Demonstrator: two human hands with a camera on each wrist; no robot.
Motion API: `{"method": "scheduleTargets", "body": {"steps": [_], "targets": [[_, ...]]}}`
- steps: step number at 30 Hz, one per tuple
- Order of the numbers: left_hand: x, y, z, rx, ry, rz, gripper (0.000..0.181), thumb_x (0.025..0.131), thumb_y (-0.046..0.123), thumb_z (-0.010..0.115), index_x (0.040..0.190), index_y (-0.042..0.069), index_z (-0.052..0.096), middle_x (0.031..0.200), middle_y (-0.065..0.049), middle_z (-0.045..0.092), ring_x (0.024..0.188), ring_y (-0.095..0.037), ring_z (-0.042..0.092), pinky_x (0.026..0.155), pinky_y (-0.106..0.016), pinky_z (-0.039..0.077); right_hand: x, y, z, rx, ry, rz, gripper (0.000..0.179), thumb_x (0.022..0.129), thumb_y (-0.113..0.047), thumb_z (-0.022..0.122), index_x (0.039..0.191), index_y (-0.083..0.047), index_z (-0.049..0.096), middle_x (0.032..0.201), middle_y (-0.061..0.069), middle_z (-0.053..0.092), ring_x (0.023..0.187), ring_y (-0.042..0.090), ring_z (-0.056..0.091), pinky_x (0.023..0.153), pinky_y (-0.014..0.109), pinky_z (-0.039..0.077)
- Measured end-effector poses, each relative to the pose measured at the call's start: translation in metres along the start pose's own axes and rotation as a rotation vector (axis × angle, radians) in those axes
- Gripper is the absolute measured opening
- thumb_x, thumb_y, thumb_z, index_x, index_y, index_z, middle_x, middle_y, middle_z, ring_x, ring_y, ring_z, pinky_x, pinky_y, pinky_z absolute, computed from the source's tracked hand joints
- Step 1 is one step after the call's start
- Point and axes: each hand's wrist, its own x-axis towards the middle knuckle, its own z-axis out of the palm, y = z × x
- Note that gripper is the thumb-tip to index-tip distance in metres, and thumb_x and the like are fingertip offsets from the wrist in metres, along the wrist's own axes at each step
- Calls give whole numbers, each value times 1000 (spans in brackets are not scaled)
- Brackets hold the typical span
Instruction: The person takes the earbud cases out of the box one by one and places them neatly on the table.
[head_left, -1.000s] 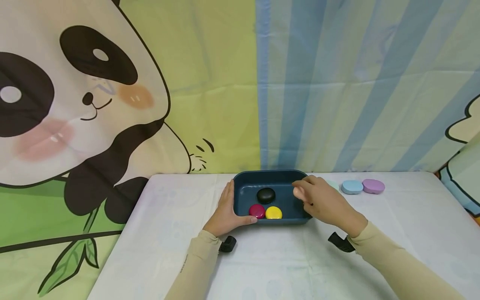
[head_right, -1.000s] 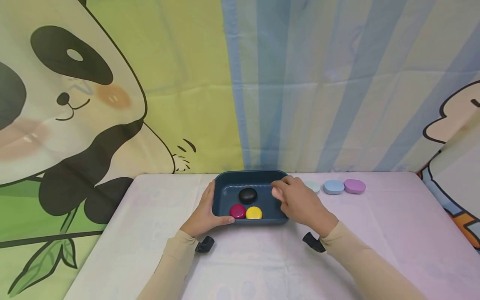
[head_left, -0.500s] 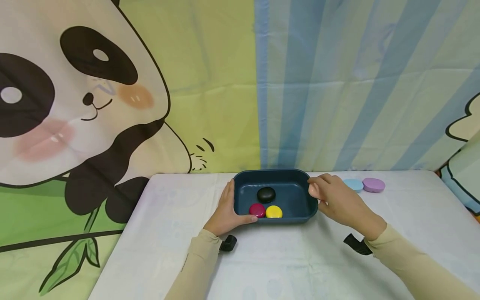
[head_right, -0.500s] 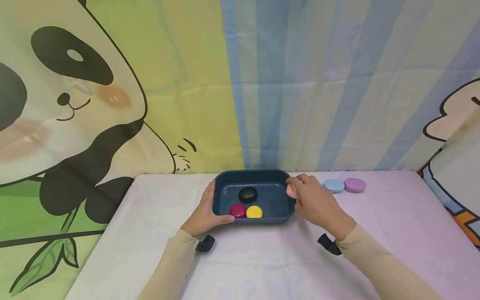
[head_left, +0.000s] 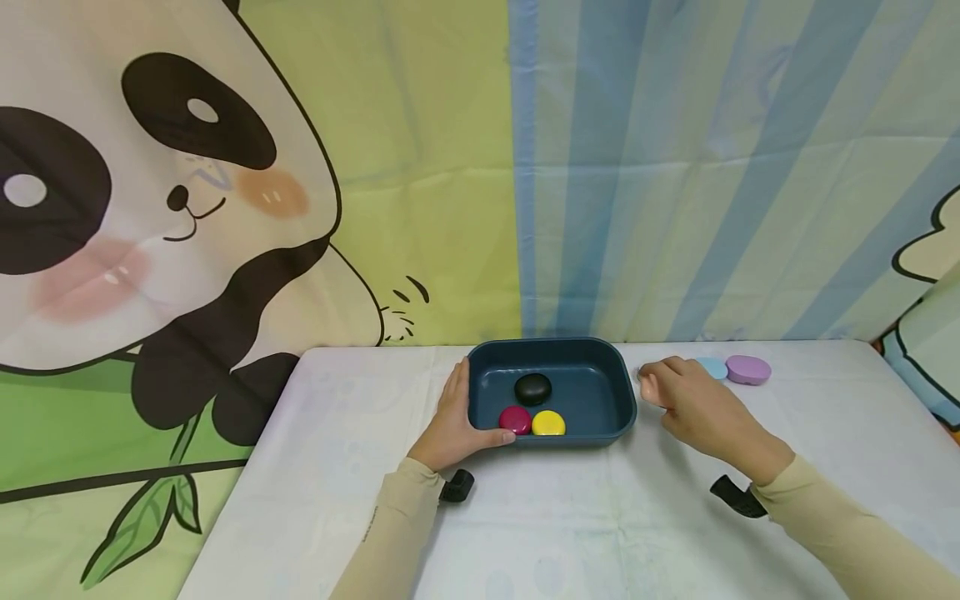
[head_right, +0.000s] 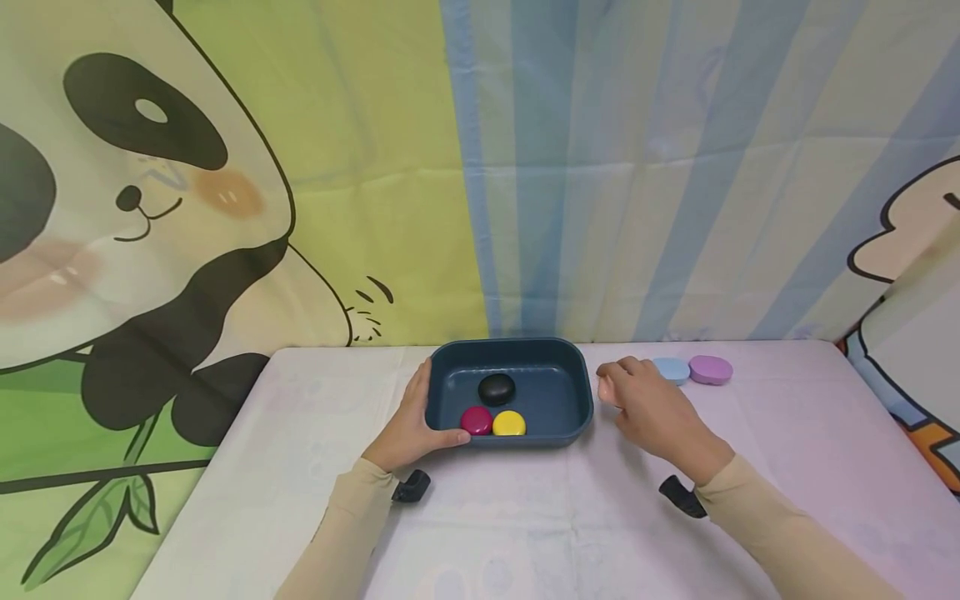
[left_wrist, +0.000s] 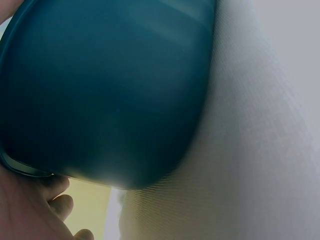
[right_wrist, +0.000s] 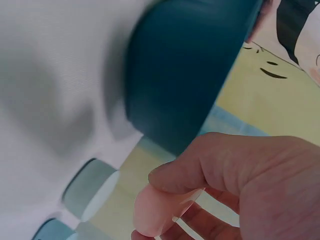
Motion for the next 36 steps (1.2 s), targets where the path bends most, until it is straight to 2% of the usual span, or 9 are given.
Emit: {"method": "scheduleTargets", "body": {"steps": [8, 11, 18, 27, 36], "targets": [[0, 0, 0, -7, -1, -3, 133, 71, 51, 87, 163, 20, -4, 169, -1, 0, 154, -25, 4, 117, -59, 24, -7, 18, 11, -9, 6, -28, 47, 71, 16, 71, 116, 2, 67, 108, 19, 65, 94, 39, 60, 73, 48, 53], [0, 0, 0, -1, 0, -1, 133, 71, 51, 87, 163, 20, -4, 169, -2, 0, 154, -25, 4, 117, -59, 24, -8, 24, 16, -8, 1, -42, 46, 71, 14, 73, 115, 2, 67, 106, 18, 65, 91, 38, 60, 73, 49, 53], [0, 0, 0, -6, 1, 16, 134, 70, 52, 88, 163, 19, -2, 169, -1, 2, 153, -24, 5, 116, -58, 26, -12, 36, 27, -3, -10, -58, 35, 80, 2, 79, 113, -1, 69, 105, 17, 66, 92, 39, 62, 78, 54, 54], [0, 2, 0, -13, -1, 15, 133, 70, 51, 88, 163, 19, -2, 169, -1, 2, 153, -23, 4, 117, -56, 25, -16, 43, 34, -20, -59, -33, 43, 75, 9, 78, 116, -2, 69, 106, 16, 67, 97, 39, 64, 78, 54, 55], [0, 0, -1, -6, 2, 11, 133, 70, 53, 87, 163, 20, -2, 169, -1, 1, 154, -23, 4, 117, -57, 25, -16, 40, 30, -29, -62, -22, 57, 68, 14, 78, 122, 2, 67, 111, 19, 66, 100, 43, 63, 74, 53, 56]]}}
